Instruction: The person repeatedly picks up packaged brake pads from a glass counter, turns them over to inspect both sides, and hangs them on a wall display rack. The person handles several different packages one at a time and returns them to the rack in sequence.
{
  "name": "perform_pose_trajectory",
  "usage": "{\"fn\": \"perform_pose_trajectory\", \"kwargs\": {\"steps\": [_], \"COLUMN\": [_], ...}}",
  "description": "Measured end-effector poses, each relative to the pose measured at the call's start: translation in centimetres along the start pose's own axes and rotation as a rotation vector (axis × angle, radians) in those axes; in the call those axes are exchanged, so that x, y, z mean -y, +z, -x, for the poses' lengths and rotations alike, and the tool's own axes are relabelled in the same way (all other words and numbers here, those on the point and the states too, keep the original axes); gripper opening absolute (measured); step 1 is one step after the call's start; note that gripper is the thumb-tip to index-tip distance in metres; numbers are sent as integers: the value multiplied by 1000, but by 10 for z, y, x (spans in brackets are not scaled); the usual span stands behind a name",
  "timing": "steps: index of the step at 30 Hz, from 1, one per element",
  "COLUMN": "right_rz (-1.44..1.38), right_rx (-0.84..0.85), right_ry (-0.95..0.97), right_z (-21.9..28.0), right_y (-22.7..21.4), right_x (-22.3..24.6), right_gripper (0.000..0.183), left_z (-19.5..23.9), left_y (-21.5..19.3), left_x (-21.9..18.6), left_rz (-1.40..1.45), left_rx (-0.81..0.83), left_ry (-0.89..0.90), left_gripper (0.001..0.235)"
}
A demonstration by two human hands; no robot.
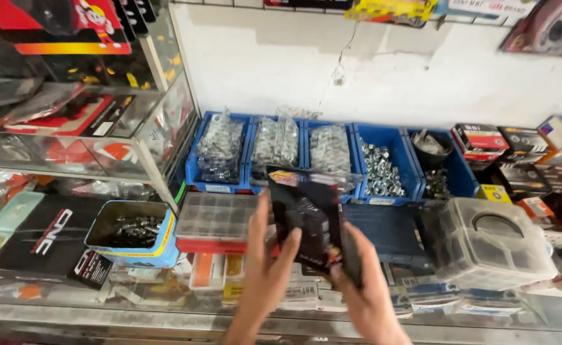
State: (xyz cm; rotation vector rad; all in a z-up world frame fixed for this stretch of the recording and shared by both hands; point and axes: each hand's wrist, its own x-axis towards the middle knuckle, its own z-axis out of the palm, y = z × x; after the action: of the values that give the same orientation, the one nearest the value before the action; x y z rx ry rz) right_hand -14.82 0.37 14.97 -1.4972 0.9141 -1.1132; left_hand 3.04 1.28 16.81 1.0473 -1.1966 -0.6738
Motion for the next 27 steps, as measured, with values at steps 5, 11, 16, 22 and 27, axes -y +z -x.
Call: {"fn": "perform_pose_trajectory", "kwargs": {"steps": [5,11,16,22,27], "right_rz": [-233,325,436,475,562], "right_rx": [-24,-190,-393,-434,-250], "right_ry": [42,-308,-725,-996,-1149], "right_z": [-24,-56,-88,-128,-149], "right_y": [-14,-24,-24,-22,-19], "right_x": [-29,-22,47,154,223], "right_gripper": [50,19,33,41,31], "left_z": [-7,-22,-67,-127,-180], "left_y": [-25,-34,-39,-35,-37], "left_x": [23,16,-51,-133,-182], "left_rz": [379,456,149,141,55], "left_rx": [91,108,47,67,145], "left_ry": [-182,-187,111,405,691], "left_gripper": [56,47,36,41,42]}}
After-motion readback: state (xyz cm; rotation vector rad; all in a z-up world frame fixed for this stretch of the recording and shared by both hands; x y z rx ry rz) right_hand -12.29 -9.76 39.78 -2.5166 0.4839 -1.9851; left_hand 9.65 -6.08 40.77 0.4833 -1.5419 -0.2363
